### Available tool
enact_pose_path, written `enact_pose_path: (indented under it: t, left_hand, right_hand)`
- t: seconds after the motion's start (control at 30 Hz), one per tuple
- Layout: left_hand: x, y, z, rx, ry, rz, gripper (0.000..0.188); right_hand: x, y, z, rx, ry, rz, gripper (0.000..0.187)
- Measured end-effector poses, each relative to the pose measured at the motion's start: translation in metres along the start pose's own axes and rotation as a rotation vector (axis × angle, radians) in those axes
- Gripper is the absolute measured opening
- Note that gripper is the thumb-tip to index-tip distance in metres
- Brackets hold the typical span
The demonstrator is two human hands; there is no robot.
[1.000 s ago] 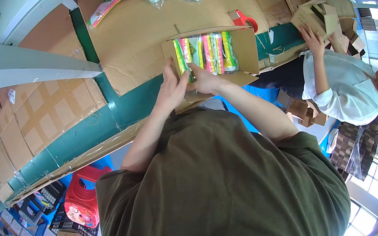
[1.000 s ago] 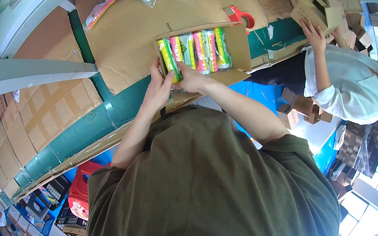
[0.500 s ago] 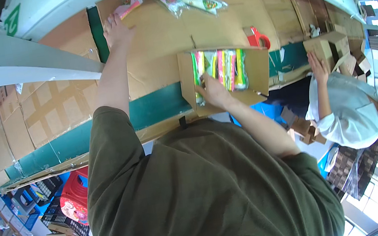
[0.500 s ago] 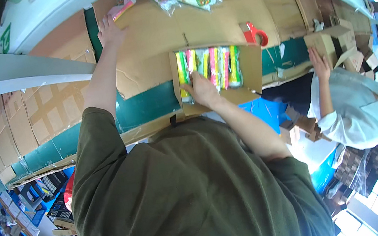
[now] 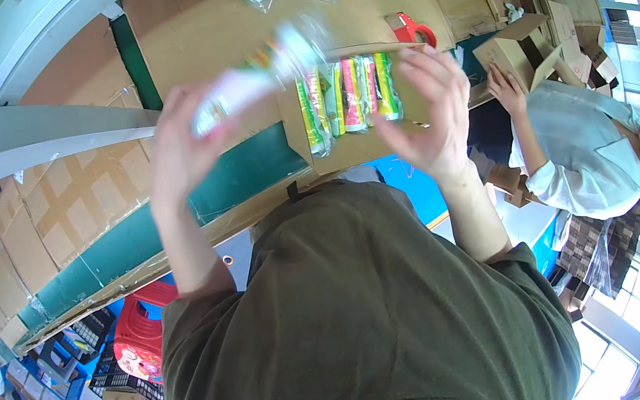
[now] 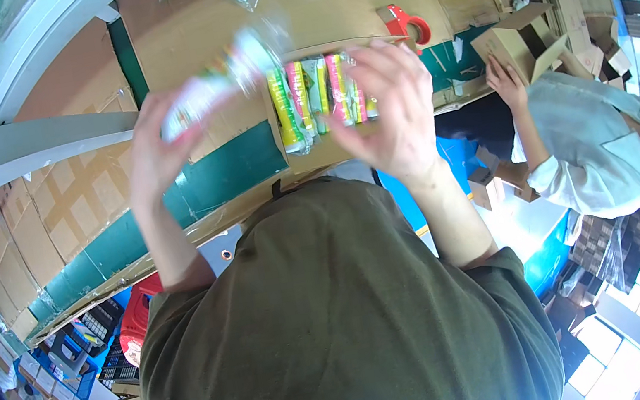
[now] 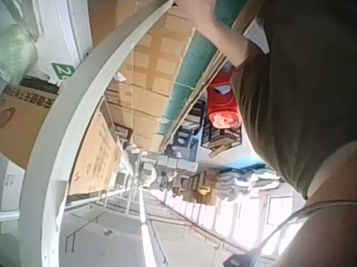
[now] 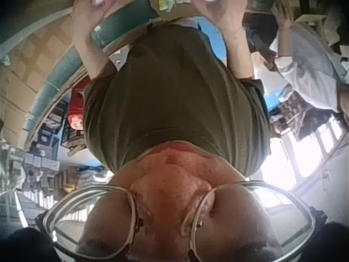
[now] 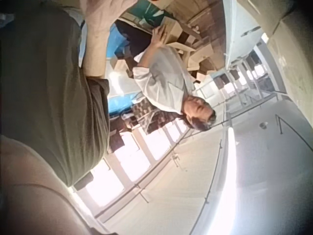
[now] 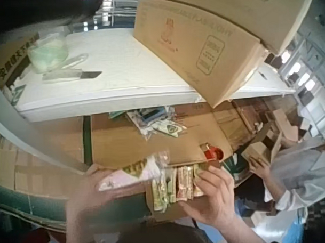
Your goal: The person folds a flat cardboard box into shape, then seals its bottom with tape using a tape dispenser, and fills it with packaged items by hand.
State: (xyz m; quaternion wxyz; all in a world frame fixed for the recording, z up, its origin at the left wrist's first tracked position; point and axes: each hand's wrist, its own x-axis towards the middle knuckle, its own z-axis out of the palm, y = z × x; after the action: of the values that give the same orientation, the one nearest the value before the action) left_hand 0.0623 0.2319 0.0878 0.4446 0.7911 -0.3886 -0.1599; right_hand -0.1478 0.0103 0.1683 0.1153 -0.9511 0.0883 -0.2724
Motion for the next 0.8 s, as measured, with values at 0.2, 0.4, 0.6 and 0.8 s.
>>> enact_pose_path:
  t: [0.2, 0.4, 0.6, 0.8]
  left_hand:
    - [-0.008, 0.062, 0.013, -0.181, -0.384, 0.151, 0.046]
    - [-0.029, 0.055, 0.067, -0.256, -0.257, -0.022, 0.038]
    - [-0.050, 0.056, 0.115, -0.462, 0.059, -0.091, 0.025]
    - [-0.057, 0.065, 0.140, -0.765, 0.149, -0.221, 0.027]
  right_hand:
    - [0.007, -0.034, -0.008, 0.277, -0.768, 0.050, 0.069]
    - [-0.043, 0.017, -0.014, 0.314, -0.792, 0.237, 0.062]
    - [-0.096, 0.071, 0.036, 1.225, -0.160, 1.004, 0.042]
    - [-0.079, 0.001, 0.042, 1.458, 0.161, 1.556, 0.054]
